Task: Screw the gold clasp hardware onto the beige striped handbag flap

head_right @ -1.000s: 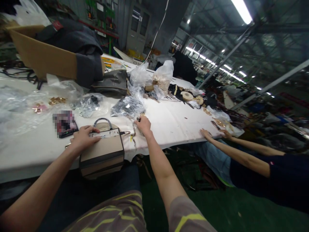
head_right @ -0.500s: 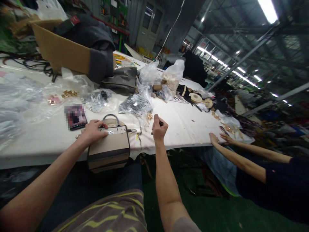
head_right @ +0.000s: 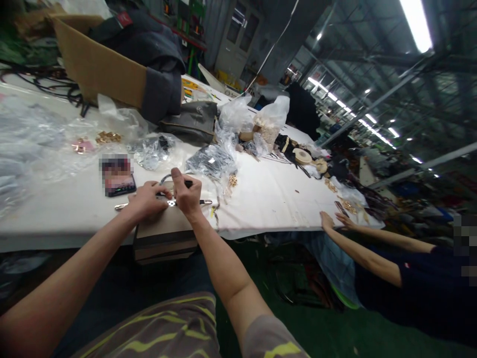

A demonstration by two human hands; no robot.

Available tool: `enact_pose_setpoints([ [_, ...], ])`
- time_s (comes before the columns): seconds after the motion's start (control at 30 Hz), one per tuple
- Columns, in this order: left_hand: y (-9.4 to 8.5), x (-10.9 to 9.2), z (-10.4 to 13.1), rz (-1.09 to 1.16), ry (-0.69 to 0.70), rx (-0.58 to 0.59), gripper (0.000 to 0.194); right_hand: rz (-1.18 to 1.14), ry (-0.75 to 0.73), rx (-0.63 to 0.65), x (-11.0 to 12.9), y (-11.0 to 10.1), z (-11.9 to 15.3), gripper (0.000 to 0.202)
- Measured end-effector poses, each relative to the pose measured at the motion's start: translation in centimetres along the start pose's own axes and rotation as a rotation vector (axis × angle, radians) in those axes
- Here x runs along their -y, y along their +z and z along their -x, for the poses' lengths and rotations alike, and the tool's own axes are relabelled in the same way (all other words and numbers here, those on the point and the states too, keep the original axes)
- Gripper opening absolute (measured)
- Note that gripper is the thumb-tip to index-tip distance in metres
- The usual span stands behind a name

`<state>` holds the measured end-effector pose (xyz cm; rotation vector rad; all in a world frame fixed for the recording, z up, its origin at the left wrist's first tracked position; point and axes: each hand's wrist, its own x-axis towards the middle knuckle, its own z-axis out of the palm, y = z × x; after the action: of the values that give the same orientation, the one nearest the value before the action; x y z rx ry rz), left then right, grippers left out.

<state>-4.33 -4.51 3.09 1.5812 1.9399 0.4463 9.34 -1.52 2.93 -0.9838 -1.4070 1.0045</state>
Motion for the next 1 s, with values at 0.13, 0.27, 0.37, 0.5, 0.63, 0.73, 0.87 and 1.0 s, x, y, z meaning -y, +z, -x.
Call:
enact_pose_setpoints([
  [0.13, 0.6, 0.5, -0.5, -0.026, -0.004, 0.012, 0.028, -0.008, -0.011, 0.005, 0.1, 0.5, 0.0, 0.074],
  [0.27, 1.3, 0.9, -1.0, -0.034, 0.012, 0.003, 0.027, 0.026, -0.045, -0.039, -0.3, 1.3, -0.1, 0.071],
  [0.37, 1.3, 0.8, -1.0, -0.042, -0.016, 0.001, 0.026, 0.041, -0.041, -0.073, -0.8, 1.5, -0.3, 0.069],
  [0.5, 0.9, 0.5, -0.5, -0.03, -0.023, 0.012, 0.027, 0.029, -0.053, -0.056, -0.6, 1.6, -0.2, 0.068],
  [0.63, 0.4, 0.4, -0.1, -0.022, -0.018, 0.016, 0.028, 0.01, -0.075, -0.038, -0.5, 1.6, 0.1, 0.068],
  [0.73, 0.2, 0.4, -0.1, -0.025, -0.03, 0.013, 0.023, -0.013, -0.084, -0.029, -0.4, 1.6, 0.3, 0.068],
  [0.87, 0.3, 0.6, -0.4, -0.033, -0.032, 0.025, 0.021, 0.012, -0.138, -0.032, 0.1, 1.6, 0.5, 0.067],
  [1.0, 0.3, 0.9, -0.5, -0.036, -0.018, 0.03, 0.022, 0.045, -0.164, -0.035, 0.6, 1.6, 0.4, 0.067],
])
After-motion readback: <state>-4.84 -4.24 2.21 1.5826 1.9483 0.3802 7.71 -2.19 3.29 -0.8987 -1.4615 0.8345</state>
